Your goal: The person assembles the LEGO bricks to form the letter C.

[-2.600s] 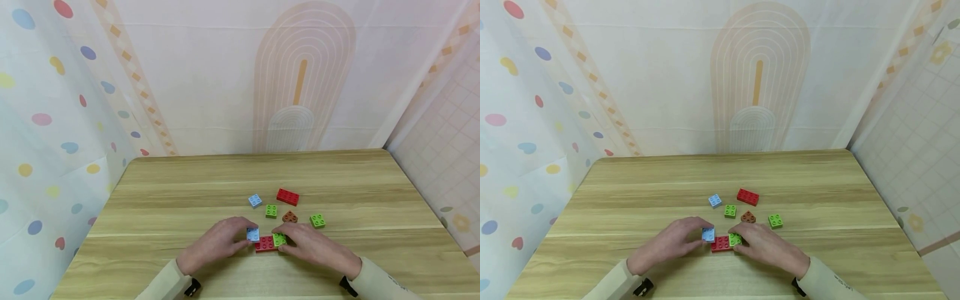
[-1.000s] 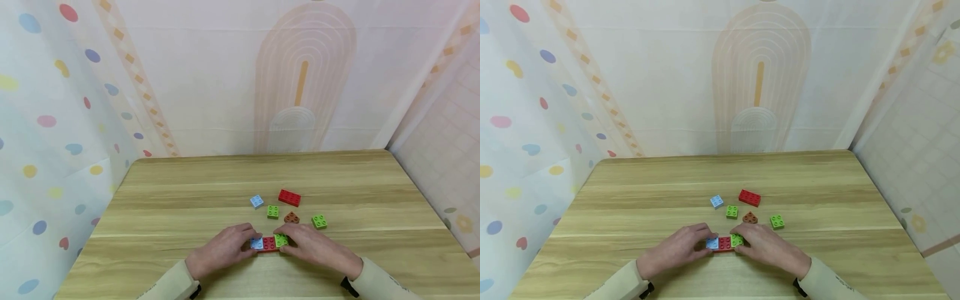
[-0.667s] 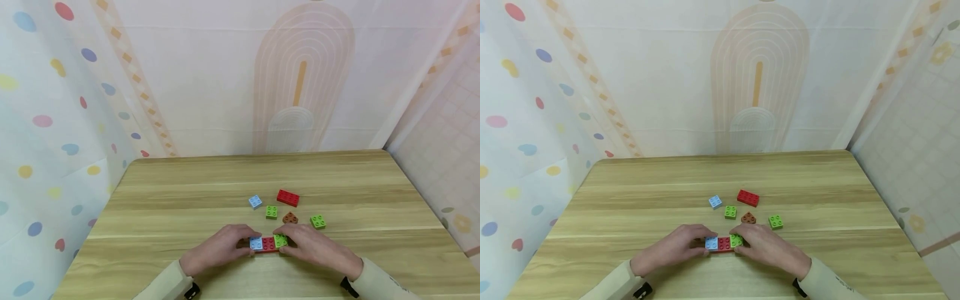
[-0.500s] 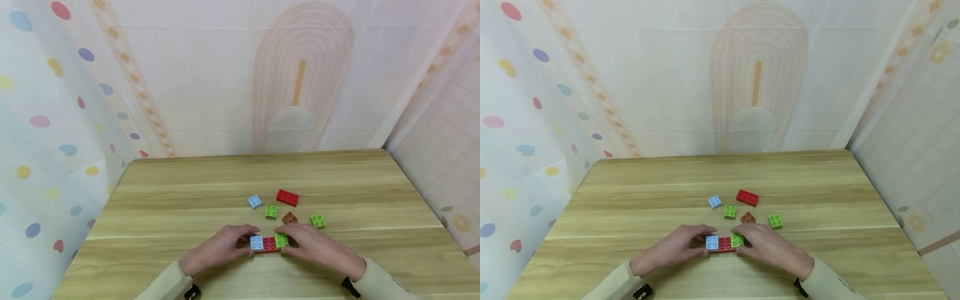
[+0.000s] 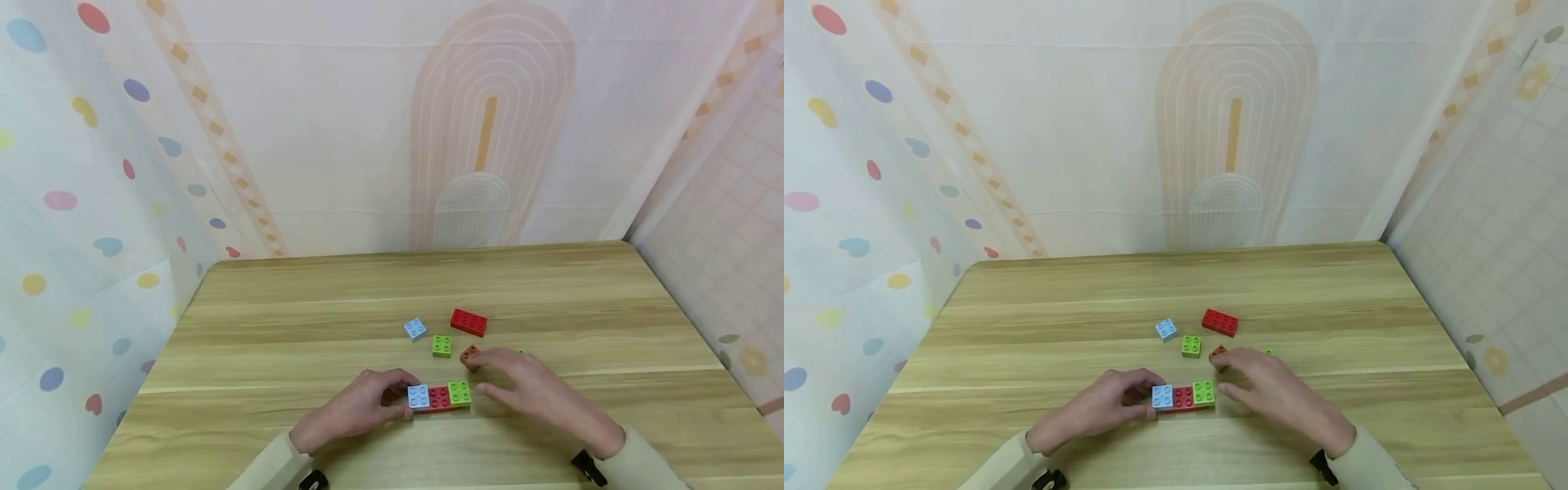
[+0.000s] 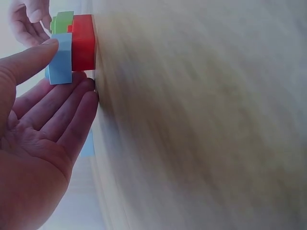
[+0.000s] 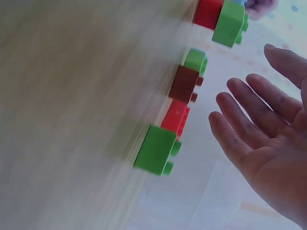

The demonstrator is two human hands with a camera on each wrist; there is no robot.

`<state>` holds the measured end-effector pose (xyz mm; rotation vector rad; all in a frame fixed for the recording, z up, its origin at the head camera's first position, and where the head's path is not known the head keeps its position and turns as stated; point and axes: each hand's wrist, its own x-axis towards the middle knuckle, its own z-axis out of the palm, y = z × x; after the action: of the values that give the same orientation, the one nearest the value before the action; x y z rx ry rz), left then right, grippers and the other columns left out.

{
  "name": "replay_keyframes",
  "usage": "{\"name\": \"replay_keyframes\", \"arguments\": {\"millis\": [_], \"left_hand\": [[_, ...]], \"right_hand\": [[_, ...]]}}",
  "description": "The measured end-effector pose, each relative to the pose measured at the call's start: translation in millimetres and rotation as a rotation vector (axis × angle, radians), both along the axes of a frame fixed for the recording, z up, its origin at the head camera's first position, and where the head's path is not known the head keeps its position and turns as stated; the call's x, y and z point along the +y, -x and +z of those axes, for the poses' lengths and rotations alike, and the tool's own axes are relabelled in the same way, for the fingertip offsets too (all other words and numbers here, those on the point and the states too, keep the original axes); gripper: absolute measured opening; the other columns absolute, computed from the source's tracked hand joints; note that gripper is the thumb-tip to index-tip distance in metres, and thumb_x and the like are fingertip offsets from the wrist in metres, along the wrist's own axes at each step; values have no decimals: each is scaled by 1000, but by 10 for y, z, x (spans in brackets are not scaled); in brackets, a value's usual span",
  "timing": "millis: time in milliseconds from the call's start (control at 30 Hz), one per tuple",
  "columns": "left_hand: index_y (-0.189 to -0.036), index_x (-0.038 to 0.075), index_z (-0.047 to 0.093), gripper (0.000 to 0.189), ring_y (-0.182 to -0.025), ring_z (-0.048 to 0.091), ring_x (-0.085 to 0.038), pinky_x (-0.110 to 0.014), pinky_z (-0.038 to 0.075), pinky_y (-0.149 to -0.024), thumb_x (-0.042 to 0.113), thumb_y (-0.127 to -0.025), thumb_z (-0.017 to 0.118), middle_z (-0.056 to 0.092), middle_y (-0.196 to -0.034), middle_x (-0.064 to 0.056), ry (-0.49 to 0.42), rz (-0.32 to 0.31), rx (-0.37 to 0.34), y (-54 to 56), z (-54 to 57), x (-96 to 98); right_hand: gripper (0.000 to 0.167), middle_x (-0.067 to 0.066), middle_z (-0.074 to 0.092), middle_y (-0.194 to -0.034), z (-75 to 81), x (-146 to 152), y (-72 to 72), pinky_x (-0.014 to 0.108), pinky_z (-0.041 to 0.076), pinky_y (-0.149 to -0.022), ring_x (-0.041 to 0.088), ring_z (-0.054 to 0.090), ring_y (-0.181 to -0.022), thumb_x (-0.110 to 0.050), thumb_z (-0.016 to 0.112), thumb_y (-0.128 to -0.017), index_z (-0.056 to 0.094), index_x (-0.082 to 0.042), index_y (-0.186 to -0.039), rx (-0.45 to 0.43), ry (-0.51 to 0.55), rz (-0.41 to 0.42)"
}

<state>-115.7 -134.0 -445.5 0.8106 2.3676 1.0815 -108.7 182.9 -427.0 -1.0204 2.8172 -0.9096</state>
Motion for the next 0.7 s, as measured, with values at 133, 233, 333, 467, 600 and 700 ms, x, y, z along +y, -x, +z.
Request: {"name": "replay_keyframes", "arguments": {"millis": [133, 233, 333, 467, 600, 700], "left_hand": [[-129, 12, 66, 35, -108, 65, -7, -26, 54, -94, 19, -96, 76, 71, -123, -1, 1, 10, -16, -10, -2, -4], [-129, 12, 66, 34, -109, 65, -8, -26, 54, -95, 19, -97, 75, 71, -123, -1, -1, 17, -17, -20, -4, 0], [-129, 12, 66, 34, -109, 65, -8, -26, 54, -95, 18, -97, 74, 70, -124, -2, -5, 18, -13, -28, -7, 5], [-129, 12, 66, 34, -110, 65, -9, -27, 54, -96, 17, -97, 74, 70, -124, -2, -11, 18, -11, -37, -4, 8], [-130, 12, 66, 33, -110, 65, -9, -27, 54, -96, 17, -98, 74, 70, -125, -2, -8, 22, -14, -43, -4, 2], [-130, 12, 66, 33, -110, 65, -9, -27, 54, -96, 17, -98, 73, 70, -124, -1, -8, 26, -18, -45, -5, -3]], "right_hand": [[36, 5, 72, -127, 12, 64, 31, 50, 56, -97, 29, 67, -117, -17, 75, -96, 68, -7, -130, 12, 23, -25], [37, 6, 71, -128, 25, 119, 56, 50, 56, -97, 30, 67, -118, -18, 76, -96, 68, -8, -131, -4, 18, -56], [39, 7, 70, -129, 18, 182, 79, 51, 55, -99, 30, 66, -119, -18, 76, -96, 68, -7, -132, -13, 6, -76], [39, 10, 70, -130, -11, 277, 101, 51, 55, -100, 32, 66, -119, -17, 77, -95, 68, -4, -131, -3, -4, -88], [39, 11, 69, -131, -22, 370, 122, 53, 54, -100, 33, 65, -120, -17, 78, -94, 68, -4, -130, -5, -13, -100], [40, 13, 68, -132, -18, 427, 140, 55, 53, -101, 36, 64, -121, -18, 78, -94, 68, -4, -130, -27, -17, -110]]}}
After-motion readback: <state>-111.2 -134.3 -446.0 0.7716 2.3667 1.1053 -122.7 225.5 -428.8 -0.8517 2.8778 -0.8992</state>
